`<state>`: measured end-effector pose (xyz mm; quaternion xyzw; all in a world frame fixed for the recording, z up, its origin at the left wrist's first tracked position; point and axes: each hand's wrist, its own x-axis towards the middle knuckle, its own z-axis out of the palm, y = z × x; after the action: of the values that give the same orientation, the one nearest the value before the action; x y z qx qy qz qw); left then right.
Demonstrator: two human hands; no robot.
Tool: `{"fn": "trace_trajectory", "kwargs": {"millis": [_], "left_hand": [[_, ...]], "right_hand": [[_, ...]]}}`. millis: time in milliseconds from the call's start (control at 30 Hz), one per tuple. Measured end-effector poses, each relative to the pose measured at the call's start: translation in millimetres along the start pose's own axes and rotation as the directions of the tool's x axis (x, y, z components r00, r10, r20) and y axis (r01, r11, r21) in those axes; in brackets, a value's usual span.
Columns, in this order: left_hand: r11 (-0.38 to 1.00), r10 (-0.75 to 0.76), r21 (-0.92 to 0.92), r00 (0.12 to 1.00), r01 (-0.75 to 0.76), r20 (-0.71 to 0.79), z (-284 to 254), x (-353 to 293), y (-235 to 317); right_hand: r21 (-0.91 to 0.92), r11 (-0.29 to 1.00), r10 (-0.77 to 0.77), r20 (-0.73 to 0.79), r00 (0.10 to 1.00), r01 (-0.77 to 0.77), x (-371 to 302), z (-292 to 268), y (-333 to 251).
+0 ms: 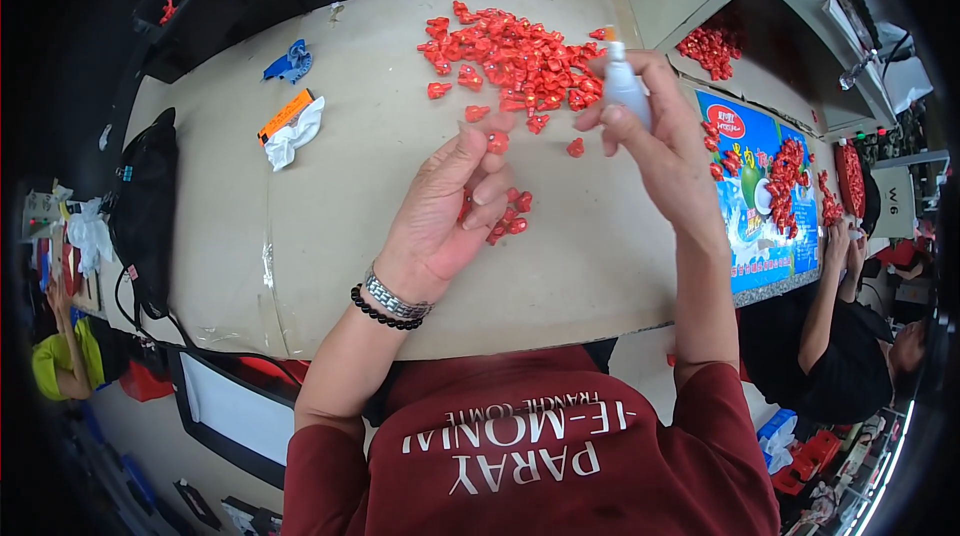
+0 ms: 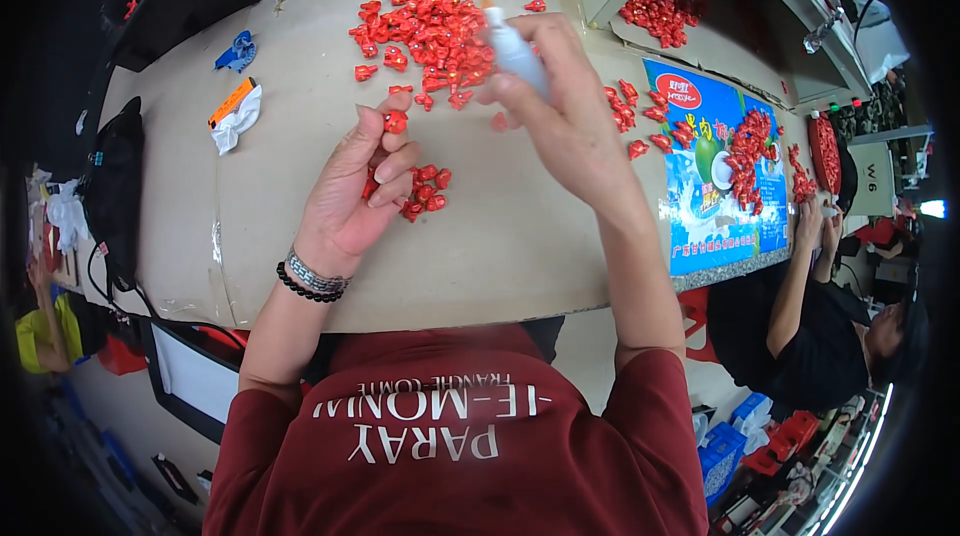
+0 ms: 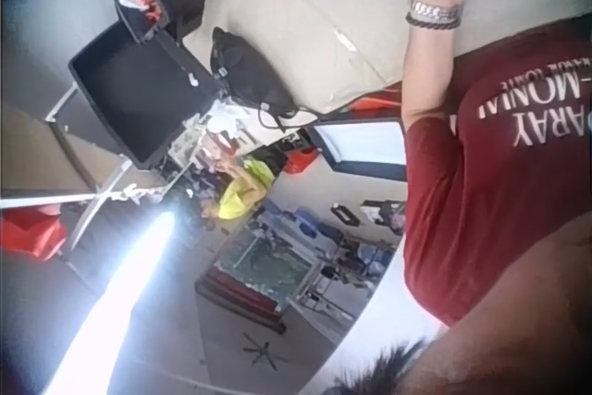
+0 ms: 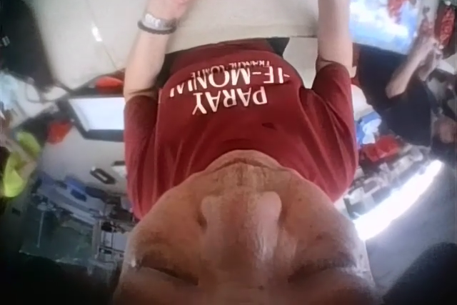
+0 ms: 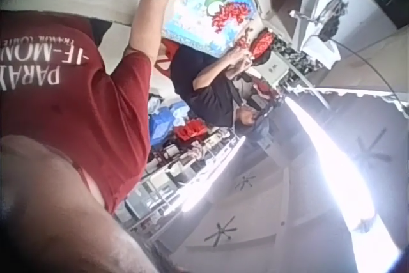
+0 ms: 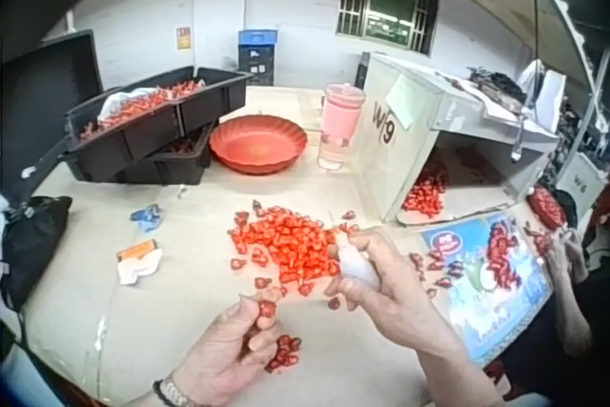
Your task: The person applies glue from a bottle to small red plastic toy parts, then joins the parts together by hand.
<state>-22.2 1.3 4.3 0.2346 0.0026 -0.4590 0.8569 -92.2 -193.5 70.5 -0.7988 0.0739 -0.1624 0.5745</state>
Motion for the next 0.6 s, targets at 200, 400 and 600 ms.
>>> {"fn": "trace_trajectory", "kwargs": {"millis": [200, 400, 600], "left_hand": [[0.998, -0.001, -0.061, 0.999, -0.002, -0.043, 6, 0, 4], [0.995, -0.030, -0.096, 0.999, 0.028, -0.021, -6, 2, 0], [0.997, -0.027, -0.073, 0.997, 0.022, -0.070, -3, 2, -2]], "right_hand": [[0.145, 0.986, -0.073, -0.043, 0.996, 0.079, 5, 20, -2], [0.312, 0.938, -0.093, -0.183, 0.979, 0.148, -1, 19, 20], [0.522, 0.805, -0.179, -0.239, 0.954, 0.282, -5, 9, 33]]}}
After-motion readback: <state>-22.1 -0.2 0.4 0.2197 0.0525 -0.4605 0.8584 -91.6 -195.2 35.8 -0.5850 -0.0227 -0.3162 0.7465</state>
